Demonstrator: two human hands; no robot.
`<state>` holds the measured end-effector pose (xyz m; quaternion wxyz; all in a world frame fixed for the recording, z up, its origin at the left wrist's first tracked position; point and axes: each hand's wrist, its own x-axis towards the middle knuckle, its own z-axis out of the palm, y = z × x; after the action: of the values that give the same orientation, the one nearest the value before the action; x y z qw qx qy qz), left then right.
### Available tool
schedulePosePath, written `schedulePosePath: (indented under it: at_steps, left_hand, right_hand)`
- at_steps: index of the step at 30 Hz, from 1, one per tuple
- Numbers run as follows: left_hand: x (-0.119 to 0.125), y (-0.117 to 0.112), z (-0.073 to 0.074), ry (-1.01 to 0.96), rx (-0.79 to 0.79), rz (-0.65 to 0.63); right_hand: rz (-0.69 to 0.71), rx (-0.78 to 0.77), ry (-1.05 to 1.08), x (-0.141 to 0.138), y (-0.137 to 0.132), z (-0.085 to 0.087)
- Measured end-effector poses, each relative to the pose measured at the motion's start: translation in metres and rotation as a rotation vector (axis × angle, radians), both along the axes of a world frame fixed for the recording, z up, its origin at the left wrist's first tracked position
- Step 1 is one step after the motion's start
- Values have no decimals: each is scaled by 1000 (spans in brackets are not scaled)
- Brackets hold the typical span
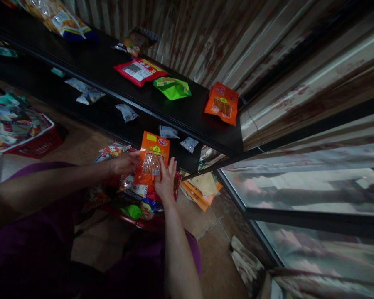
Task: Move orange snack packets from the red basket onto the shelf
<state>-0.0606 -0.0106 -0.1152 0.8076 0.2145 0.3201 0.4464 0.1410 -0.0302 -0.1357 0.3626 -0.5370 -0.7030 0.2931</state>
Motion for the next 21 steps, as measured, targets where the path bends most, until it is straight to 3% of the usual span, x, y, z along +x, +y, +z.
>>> schedulePosePath:
  at_steps: [9,21]
  left_hand:
    - [4,-3,11,-25,12,21]
    - [5,-9,24,-1,34,-33]
  right_hand:
    - [76,18,-7,-9,0,1]
    - [101,-181,212,-17,-1,14]
